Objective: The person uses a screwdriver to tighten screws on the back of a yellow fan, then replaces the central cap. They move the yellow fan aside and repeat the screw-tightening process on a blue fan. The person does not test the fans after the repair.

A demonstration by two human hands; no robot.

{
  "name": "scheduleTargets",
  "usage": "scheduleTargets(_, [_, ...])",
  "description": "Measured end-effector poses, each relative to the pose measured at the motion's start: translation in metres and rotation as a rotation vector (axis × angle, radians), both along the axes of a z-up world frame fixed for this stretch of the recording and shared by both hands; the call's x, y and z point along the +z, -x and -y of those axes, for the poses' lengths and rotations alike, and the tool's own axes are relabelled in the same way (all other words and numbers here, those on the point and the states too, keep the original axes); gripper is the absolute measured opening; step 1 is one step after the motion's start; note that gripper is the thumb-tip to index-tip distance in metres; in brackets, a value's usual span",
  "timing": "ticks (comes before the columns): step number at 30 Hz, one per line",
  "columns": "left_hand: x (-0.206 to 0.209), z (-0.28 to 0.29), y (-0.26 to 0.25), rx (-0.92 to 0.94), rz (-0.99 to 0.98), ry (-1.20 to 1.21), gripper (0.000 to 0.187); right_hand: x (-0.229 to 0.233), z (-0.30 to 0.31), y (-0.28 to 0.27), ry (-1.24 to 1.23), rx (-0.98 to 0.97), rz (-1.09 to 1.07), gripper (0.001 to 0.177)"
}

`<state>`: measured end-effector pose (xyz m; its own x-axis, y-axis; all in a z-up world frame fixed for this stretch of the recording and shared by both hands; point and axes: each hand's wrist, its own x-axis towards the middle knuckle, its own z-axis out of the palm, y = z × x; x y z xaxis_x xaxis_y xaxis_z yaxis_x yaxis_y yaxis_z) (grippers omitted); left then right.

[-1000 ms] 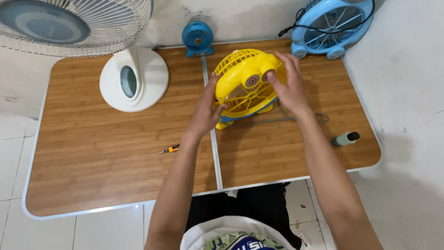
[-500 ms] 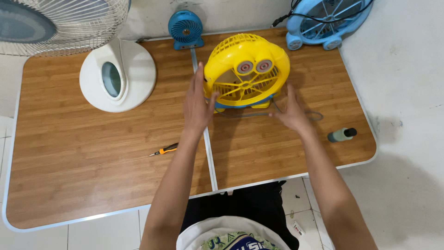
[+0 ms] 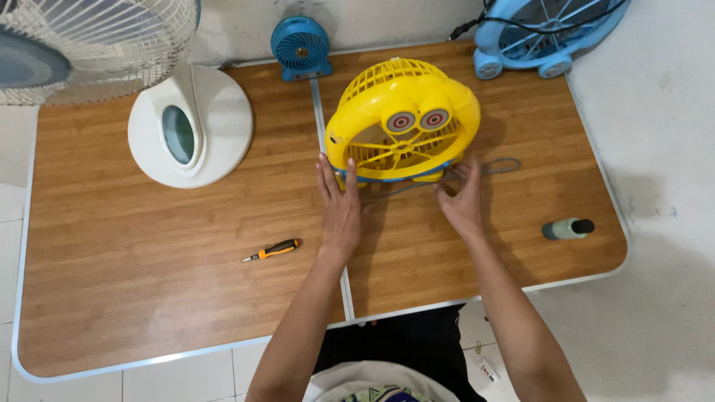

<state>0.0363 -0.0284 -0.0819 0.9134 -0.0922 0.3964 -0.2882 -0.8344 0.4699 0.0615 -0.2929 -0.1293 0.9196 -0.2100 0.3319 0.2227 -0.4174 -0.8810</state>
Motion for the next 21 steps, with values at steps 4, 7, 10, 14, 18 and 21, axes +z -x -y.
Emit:
scheduleTargets(4, [-0.012, -0.003, -0.01, 0.009, 0.023, -0.065, 0.105, 0.012, -0.003, -0.009, -0.105, 0.044, 0.039, 0.096])
scheduleTargets(7, [-0.019, -0.01, -0.021, 0.031, 0.056, -0.155, 0.097, 0.022, -0.004, -0.021, -0.119, 0.134, 0.049, 0.085])
scheduleTargets(10, [-0.022, -0.012, -0.034, 0.026, 0.066, -0.109, 0.09, 0.031, -0.002, -0.031, -0.155, 0.185, 0.031, 0.08])
scheduleTargets(14, [-0.022, -0.008, -0.049, 0.017, 0.027, -0.004, 0.091, 0.041, -0.002, -0.045, -0.086, 0.14, -0.059, 0.081])
scheduleTargets(18, [-0.019, -0.007, -0.064, 0.015, 0.018, -0.02, 0.1, 0.05, 0.0, -0.057, 0.435, -0.101, -0.026, 0.081])
scheduleTargets(21, [-0.019, -0.006, -0.07, -0.025, 0.06, 0.002, 0.105, 0.054, 0.003, -0.057, 0.672, -0.226, -0.085, 0.085])
